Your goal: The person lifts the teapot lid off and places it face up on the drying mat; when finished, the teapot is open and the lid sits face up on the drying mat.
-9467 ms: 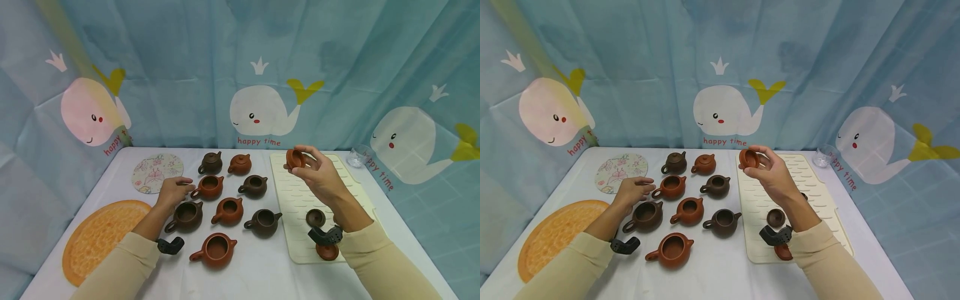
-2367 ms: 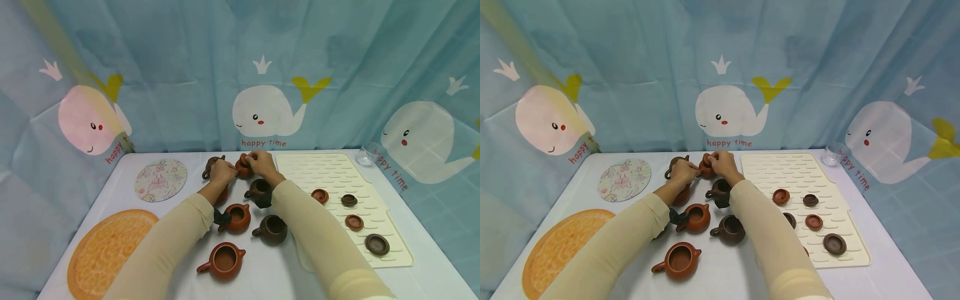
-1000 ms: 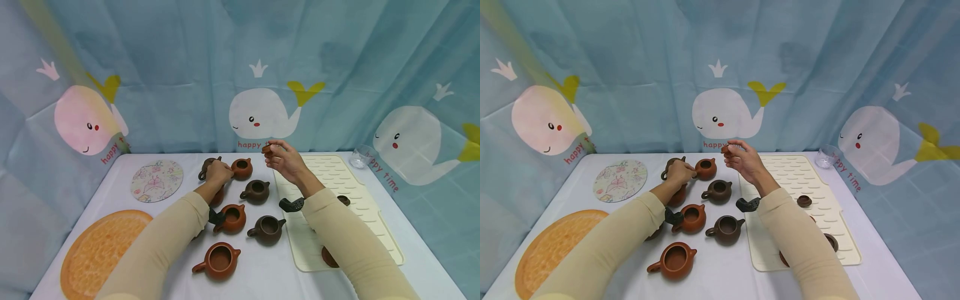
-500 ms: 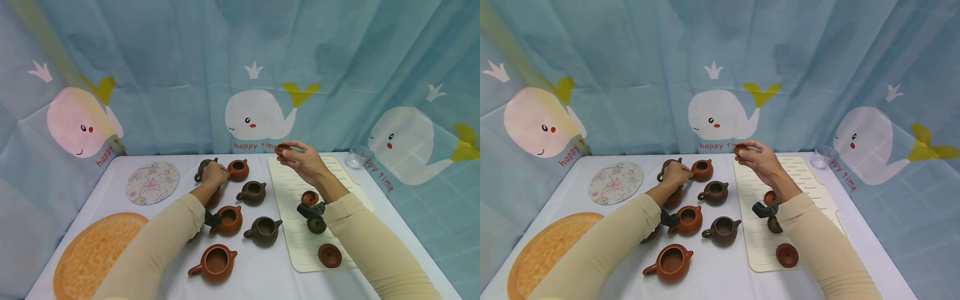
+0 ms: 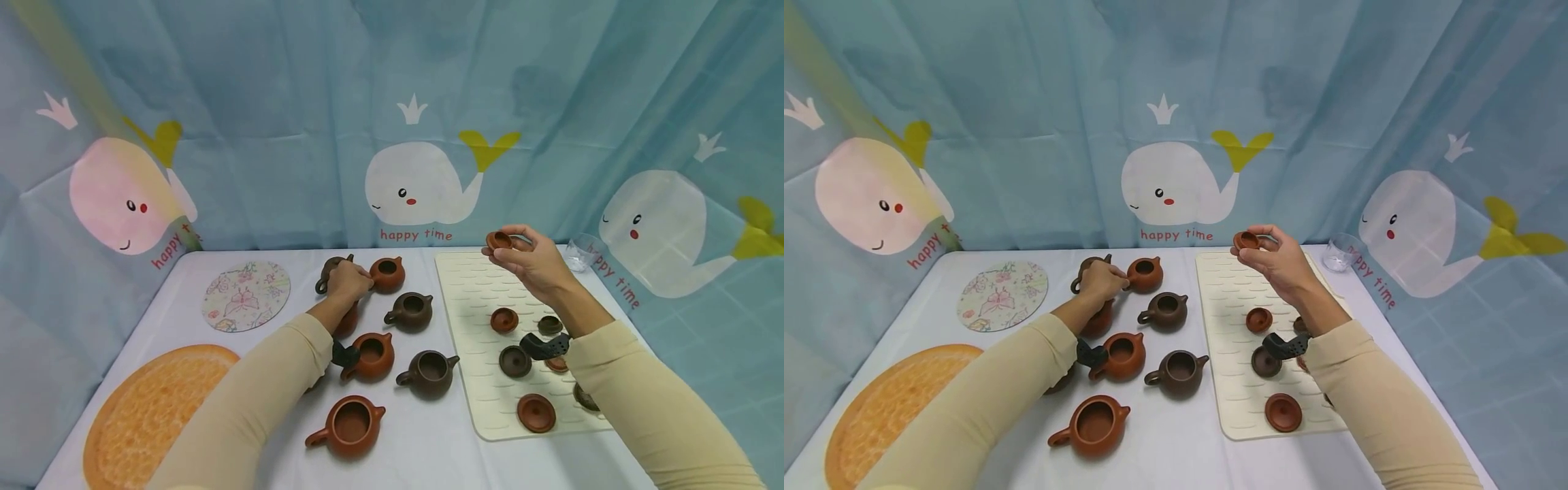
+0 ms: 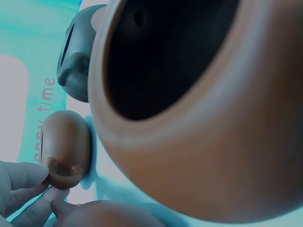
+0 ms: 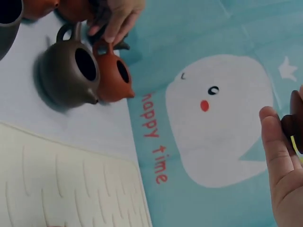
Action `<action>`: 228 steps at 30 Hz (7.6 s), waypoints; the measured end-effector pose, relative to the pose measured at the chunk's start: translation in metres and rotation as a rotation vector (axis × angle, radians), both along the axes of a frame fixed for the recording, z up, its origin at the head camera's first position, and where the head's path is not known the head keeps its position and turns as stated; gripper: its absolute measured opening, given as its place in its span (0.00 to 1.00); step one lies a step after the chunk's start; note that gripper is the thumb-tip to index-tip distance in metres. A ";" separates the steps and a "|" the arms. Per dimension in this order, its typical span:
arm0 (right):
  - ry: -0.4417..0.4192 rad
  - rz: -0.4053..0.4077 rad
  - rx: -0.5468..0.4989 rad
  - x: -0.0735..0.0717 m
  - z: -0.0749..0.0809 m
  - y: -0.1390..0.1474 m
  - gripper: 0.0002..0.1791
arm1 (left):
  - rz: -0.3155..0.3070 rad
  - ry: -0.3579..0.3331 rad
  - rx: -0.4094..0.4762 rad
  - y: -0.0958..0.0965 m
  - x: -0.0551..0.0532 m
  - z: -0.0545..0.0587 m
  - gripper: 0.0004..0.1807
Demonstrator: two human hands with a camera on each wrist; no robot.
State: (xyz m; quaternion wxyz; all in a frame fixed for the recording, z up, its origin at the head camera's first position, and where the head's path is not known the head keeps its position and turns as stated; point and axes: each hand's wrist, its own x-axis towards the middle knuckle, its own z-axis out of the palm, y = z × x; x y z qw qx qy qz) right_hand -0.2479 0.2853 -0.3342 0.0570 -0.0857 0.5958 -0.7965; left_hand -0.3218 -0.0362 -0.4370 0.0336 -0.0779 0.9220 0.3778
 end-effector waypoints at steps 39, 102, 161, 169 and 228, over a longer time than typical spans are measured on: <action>0.030 -0.221 0.573 0.010 -0.046 0.080 0.28 | 0.006 -0.009 -0.006 0.001 0.001 0.001 0.03; -0.034 -0.263 1.184 0.001 -0.070 0.087 0.31 | -0.060 0.139 0.197 -0.040 0.025 0.064 0.12; 0.284 0.006 0.866 -0.044 0.007 -0.106 0.22 | 0.087 -0.033 0.137 -0.094 0.009 -0.005 0.10; 0.288 0.066 0.850 -0.055 -0.010 -0.132 0.22 | 0.072 -0.008 0.120 -0.097 0.012 -0.006 0.10; 0.254 0.042 1.066 -0.108 -0.101 -0.258 0.17 | 0.041 0.014 0.112 -0.095 0.011 -0.006 0.09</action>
